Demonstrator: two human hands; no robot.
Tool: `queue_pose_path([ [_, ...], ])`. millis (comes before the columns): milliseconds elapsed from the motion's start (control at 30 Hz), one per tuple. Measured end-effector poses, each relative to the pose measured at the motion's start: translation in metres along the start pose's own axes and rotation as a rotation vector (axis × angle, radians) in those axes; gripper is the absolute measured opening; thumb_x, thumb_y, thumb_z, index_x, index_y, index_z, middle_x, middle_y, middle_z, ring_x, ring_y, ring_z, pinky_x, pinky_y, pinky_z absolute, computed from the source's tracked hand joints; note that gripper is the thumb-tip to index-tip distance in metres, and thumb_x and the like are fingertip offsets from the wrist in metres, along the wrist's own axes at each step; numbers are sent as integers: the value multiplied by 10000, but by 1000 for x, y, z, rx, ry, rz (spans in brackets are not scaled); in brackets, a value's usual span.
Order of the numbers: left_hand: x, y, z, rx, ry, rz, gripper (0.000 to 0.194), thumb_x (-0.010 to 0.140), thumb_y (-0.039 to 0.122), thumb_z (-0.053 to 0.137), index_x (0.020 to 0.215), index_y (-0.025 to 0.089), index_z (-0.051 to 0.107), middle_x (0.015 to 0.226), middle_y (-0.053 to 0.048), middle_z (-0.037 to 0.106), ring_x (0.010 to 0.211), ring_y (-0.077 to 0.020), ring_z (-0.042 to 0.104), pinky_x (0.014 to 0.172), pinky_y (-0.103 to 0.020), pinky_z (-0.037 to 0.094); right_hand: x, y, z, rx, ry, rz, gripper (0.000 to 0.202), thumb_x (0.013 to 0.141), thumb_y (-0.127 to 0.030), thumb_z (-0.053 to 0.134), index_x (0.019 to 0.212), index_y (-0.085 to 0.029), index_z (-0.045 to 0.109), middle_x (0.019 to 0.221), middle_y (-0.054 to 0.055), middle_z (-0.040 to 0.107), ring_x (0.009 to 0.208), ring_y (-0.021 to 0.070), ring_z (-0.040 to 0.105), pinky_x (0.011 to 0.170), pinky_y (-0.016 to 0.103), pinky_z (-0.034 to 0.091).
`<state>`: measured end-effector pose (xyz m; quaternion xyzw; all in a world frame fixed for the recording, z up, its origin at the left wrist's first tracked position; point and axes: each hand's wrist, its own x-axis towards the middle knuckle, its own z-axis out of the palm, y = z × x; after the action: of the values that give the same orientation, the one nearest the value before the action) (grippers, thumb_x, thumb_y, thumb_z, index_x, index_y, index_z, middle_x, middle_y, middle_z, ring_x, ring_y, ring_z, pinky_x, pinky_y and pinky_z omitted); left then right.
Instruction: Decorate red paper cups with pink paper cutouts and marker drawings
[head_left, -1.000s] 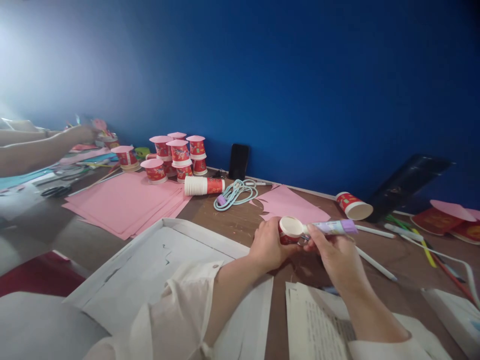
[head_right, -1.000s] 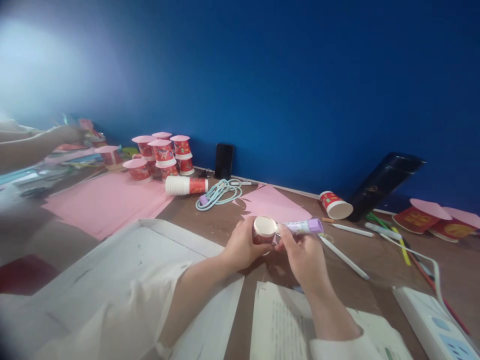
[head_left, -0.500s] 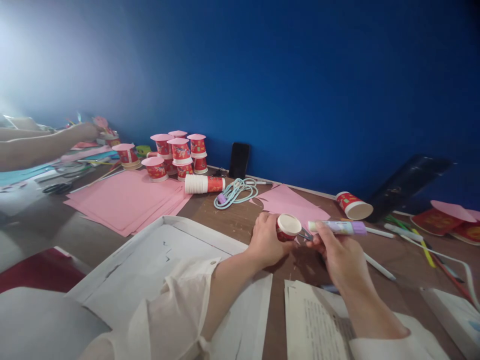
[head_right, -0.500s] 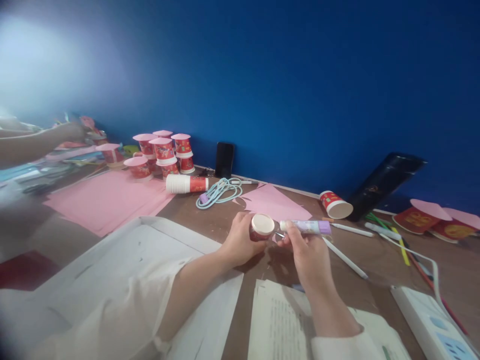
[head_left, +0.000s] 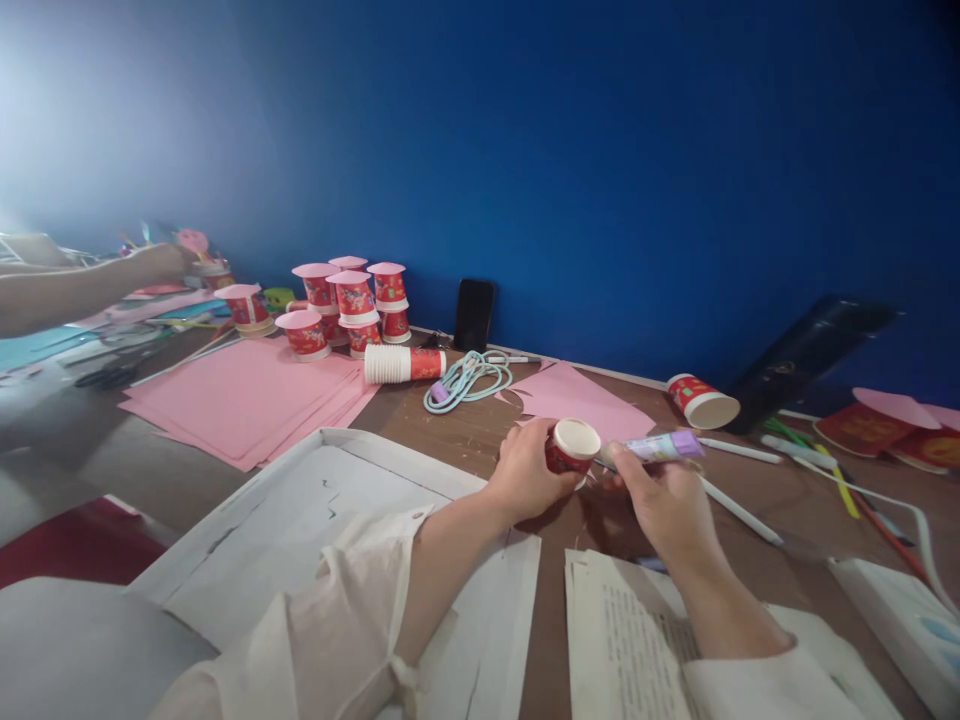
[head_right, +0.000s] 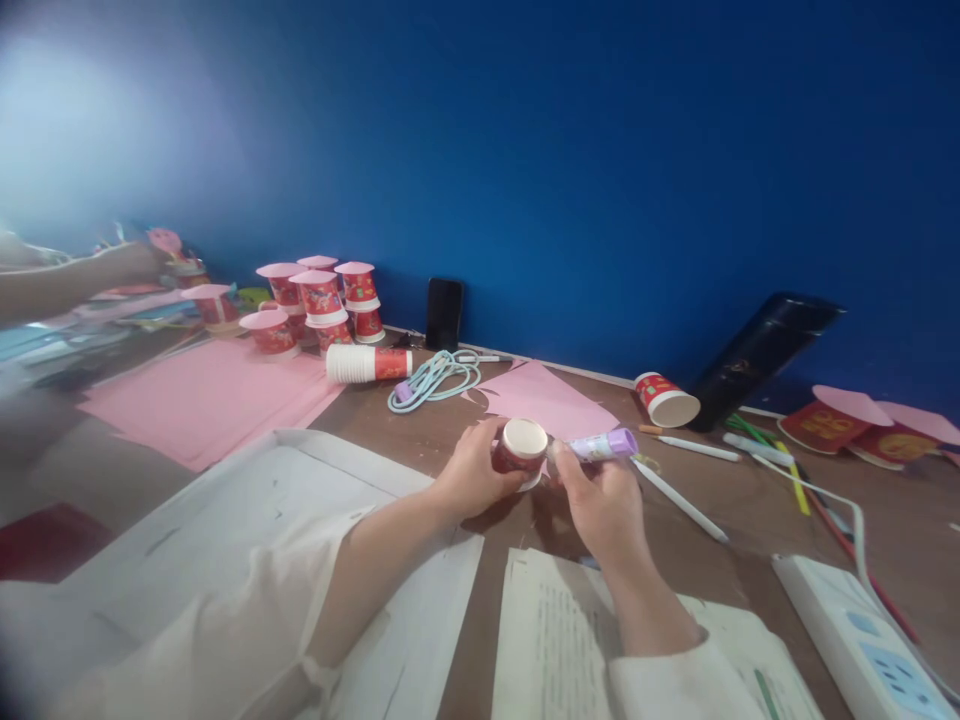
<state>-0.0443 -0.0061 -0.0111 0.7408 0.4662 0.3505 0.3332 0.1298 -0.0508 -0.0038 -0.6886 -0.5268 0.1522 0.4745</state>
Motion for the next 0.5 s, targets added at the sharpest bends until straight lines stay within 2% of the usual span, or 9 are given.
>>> queue_pose_path([
  [133,-2,-1,1,-3,-11,27,615,693,388,735,1257,265,522,1261,-67,605,1187,-316,499,1010,-486,407,0,-2,-1,56,42,61,462,807,-583,606,529,-215,602,552,41,674,582,226,659,640,327,483],
  [200,-3,-1,3,0,5,28,724,656,407,774,1299,252,478,1321,-93,553,1245,-326,458,1047,-491,378,1,-4,1,77,49,46,460,802,-600,608,551,-214,612,574,44,685,603,232,671,647,329,488],
  [300,-3,0,10,19,93,3,929,539,474,853,1319,196,431,1351,-146,481,1285,-334,417,1082,-482,346,3,-8,4,44,15,-7,424,797,-590,614,603,-215,650,581,47,694,628,244,681,635,327,486],
  [367,-1,0,15,47,147,11,887,535,501,852,1262,177,460,1277,-144,512,1238,-322,454,1060,-468,365,3,-11,6,23,8,-32,406,802,-573,609,612,-217,660,586,49,698,636,245,682,632,324,484],
  [500,3,-2,18,98,166,20,619,633,492,787,1103,193,517,1127,-105,585,1108,-298,532,966,-452,422,2,-10,5,1,17,-82,384,804,-538,609,586,-223,633,559,37,678,590,230,650,611,318,477],
])
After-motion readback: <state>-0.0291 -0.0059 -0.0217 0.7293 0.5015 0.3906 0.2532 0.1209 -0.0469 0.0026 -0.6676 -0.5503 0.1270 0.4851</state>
